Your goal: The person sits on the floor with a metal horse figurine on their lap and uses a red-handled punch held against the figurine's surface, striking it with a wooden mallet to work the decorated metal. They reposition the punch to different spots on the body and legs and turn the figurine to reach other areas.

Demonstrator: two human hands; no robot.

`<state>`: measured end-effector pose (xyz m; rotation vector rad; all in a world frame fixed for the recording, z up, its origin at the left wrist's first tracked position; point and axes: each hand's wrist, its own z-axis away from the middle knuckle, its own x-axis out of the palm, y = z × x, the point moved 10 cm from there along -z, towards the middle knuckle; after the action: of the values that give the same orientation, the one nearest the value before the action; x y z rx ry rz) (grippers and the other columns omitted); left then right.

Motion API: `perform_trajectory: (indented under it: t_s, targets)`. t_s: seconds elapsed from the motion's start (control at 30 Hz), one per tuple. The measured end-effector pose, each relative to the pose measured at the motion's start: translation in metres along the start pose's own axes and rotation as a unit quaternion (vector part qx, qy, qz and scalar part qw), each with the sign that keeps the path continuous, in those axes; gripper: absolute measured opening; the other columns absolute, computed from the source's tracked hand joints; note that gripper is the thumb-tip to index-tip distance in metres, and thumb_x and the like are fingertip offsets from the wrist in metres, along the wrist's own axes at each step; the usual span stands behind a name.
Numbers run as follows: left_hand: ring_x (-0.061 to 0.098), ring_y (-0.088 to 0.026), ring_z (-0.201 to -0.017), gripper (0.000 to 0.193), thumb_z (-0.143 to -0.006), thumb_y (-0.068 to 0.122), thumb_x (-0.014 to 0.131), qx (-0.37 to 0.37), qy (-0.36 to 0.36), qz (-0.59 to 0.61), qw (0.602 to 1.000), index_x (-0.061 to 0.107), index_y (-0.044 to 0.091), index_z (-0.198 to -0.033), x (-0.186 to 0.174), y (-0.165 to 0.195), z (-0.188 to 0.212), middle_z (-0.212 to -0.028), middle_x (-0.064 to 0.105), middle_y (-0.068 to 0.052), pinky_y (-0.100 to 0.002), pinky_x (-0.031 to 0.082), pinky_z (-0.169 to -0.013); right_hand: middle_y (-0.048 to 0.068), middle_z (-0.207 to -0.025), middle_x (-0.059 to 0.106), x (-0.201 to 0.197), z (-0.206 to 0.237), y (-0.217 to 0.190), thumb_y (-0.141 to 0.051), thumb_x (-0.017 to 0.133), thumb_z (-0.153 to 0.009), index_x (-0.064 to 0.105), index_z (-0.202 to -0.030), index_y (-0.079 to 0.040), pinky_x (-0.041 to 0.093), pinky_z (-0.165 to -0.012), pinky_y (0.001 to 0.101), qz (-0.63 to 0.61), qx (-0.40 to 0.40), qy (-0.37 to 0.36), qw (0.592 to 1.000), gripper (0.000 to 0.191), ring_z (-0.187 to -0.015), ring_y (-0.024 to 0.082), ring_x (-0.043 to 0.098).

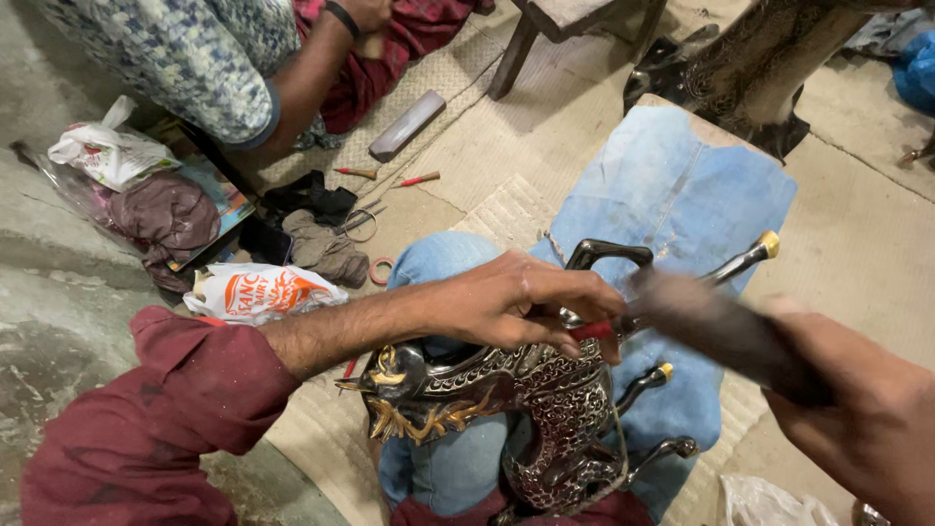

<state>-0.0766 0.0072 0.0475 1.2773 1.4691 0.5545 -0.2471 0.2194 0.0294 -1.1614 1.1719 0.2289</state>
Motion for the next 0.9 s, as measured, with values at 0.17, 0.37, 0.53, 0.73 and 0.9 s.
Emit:
perform_trajectory:
  t_s: [0.17, 0.37, 0.53, 0.73, 0.9]
  targets:
    - [0.074, -0.014, -0.118, 0.052, -0.097, 0.011, 0.075, -0.018, -0.005, 0.013, 1.0, 0.052, 0.015, -0.143, 0.002, -0.003, -0.001, -0.125, 0.076, 0.004, -0.032, 0.063, -0.098, 0.018, -0.11, 0.073, -0.007, 0.001, -0.017, 0.004, 0.074, -0.069, 0.052, -0.14, -0.006, 0.058, -0.088, 0.0347, 0.097, -0.129, 0.021, 0.987, 0.075, -0.1, 0.024, 0.072]
    - [0.074, -0.014, -0.119, 0.051, -0.098, 0.005, 0.073, -0.01, -0.009, 0.018, 1.0, 0.053, 0.014, -0.144, 0.002, 0.0, -0.001, -0.126, 0.077, 0.004, -0.031, 0.063, -0.097, 0.009, -0.098, 0.073, 0.0, -0.002, -0.004, 0.004, 0.077, -0.076, 0.047, -0.15, -0.017, 0.058, -0.083, 0.0343, 0.144, -0.08, -0.023, 0.986, 0.082, -0.095, 0.025, 0.072]
    - [0.073, -0.015, -0.123, 0.052, -0.1, -0.002, 0.068, 0.007, -0.002, 0.065, 0.998, 0.052, 0.014, -0.147, 0.001, 0.003, 0.0, -0.129, 0.076, 0.001, -0.031, 0.064, -0.102, 0.014, -0.088, 0.072, -0.001, 0.002, -0.013, 0.01, 0.076, -0.07, 0.055, -0.145, -0.017, 0.057, -0.075, 0.0406, 0.216, -0.159, 0.009, 0.963, 0.082, -0.085, 0.029, 0.07]
    - [0.072, -0.017, -0.125, 0.053, -0.1, -0.006, 0.067, 0.004, -0.002, 0.082, 0.997, 0.052, 0.013, -0.146, 0.004, 0.001, 0.001, -0.13, 0.074, -0.001, -0.032, 0.061, -0.102, 0.013, -0.103, 0.073, -0.008, 0.001, -0.002, 0.003, 0.074, -0.08, 0.051, -0.148, -0.011, 0.054, -0.082, 0.036, 0.108, -0.122, 0.035, 0.986, 0.073, -0.094, 0.023, 0.07]
    - [0.072, -0.018, -0.12, 0.054, -0.094, -0.004, 0.072, 0.01, 0.016, 0.012, 1.0, 0.056, 0.013, -0.142, 0.0, 0.002, 0.0, -0.129, 0.073, -0.002, -0.033, 0.065, -0.098, 0.02, -0.119, 0.072, -0.016, 0.0, -0.016, 0.002, 0.075, -0.074, 0.056, -0.14, -0.001, 0.058, -0.089, 0.0381, 0.045, -0.096, 0.018, 0.994, 0.068, -0.106, 0.026, 0.073]
